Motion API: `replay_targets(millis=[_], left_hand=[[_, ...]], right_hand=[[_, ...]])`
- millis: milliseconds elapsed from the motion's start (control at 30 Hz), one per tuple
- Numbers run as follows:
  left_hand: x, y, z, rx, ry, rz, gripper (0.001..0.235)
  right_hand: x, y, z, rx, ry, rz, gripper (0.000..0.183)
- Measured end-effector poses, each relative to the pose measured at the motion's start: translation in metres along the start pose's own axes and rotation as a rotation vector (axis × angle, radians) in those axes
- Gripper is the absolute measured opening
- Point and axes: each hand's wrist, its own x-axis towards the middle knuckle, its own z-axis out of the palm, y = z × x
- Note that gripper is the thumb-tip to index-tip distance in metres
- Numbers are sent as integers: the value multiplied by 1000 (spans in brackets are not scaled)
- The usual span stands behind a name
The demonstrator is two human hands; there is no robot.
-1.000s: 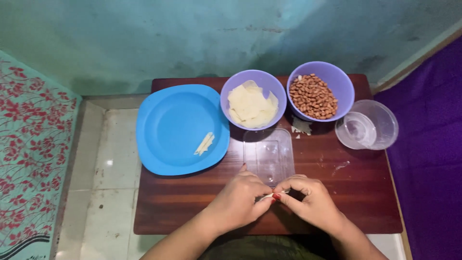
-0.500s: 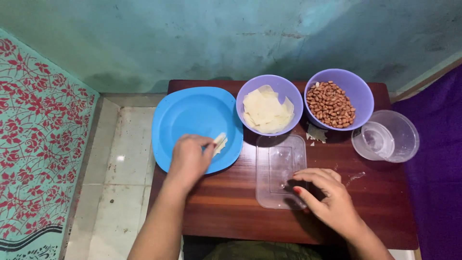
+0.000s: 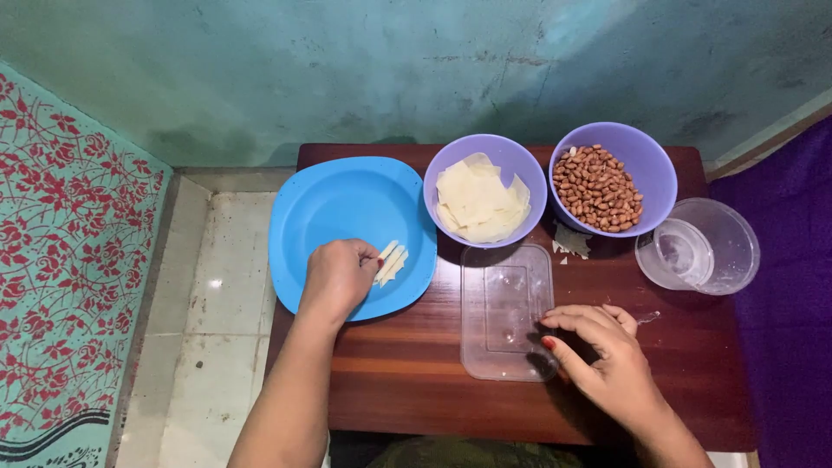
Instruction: The person places a thin sheet of dough on a clear plastic tray and adds a few peanuts from a bowl. They then roll the dough into a tight cylinder by hand and place the finished roll onto a blue plate. This process is repeated multiple times.
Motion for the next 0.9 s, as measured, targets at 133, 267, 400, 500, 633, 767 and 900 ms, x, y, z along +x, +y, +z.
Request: replay_targets(millis=[133,267,400,500,633,767,900], left_hand=[[5,-11,6,70,19,73,13],[2,-7,4,79,-25,75,15],[0,-5,3,72,-27,81,15],[2,-11,7,82,28,122,12],[2,-9,5,110,21,117,13],[-1,-4,2,109,0,87,16],[0,-9,5,155,44,113,15]], right_hand=[[1,0,1,-13,0,-2,23],[0,1,2,-22,-2,4,24],[0,0,2,-36,6,7,23],[1,-3,0,-34,2,16,23],[0,0,1,-47,8,-2,23],[1,1,2,-70,-12,3,23],[1,-1,3,-85,-30,8,22]])
